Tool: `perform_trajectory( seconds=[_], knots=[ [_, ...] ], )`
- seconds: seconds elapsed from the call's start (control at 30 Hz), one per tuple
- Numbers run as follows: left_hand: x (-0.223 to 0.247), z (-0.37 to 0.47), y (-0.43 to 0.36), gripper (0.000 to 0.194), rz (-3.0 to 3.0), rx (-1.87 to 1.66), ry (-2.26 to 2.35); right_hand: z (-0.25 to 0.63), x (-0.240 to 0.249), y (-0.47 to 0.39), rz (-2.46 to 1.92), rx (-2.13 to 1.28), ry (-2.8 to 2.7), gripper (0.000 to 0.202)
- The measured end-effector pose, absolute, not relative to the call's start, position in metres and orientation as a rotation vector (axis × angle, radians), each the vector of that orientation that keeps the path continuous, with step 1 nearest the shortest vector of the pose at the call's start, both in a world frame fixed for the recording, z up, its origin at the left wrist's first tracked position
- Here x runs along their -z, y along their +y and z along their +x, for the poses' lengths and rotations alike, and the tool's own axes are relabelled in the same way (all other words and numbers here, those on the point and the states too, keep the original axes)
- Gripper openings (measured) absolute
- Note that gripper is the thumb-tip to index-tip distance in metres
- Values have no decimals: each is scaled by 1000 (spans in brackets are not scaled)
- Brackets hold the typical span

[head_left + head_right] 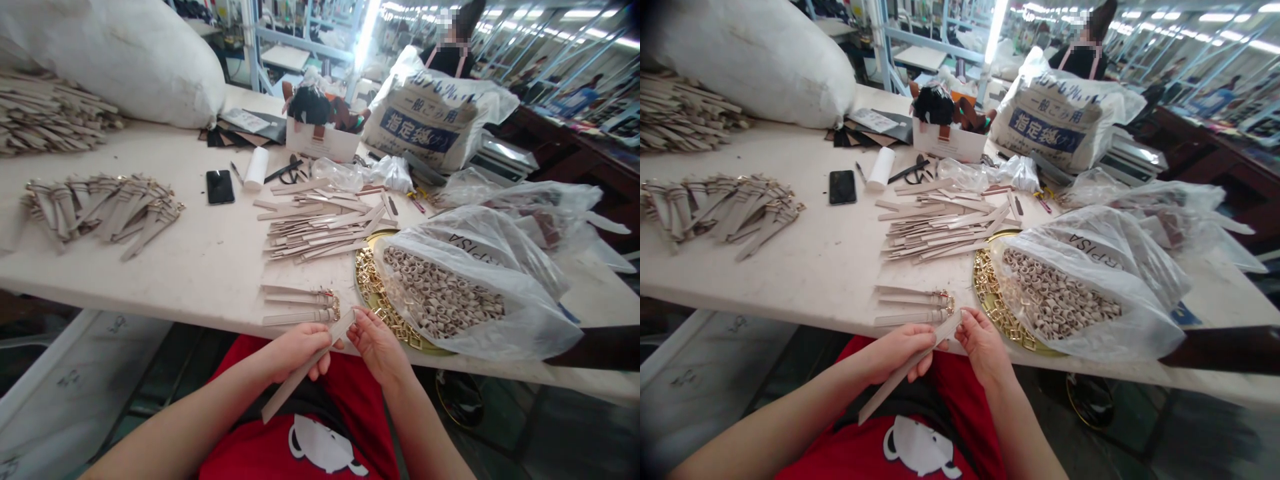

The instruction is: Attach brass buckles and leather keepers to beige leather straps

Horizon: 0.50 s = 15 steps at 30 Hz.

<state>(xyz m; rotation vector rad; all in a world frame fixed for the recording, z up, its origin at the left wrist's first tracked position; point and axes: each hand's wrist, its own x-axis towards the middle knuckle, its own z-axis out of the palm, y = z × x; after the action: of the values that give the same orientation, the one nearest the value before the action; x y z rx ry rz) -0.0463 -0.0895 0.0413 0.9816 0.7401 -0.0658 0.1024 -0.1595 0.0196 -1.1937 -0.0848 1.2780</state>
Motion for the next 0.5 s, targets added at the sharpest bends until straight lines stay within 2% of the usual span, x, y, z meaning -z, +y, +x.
perform_trajectory(
  seconds=[0.5],
  knots=[
    [-41,-47,-89,23,886,79,728,103,-14,-165,-1211,-1339,-141,25]
  ],
)
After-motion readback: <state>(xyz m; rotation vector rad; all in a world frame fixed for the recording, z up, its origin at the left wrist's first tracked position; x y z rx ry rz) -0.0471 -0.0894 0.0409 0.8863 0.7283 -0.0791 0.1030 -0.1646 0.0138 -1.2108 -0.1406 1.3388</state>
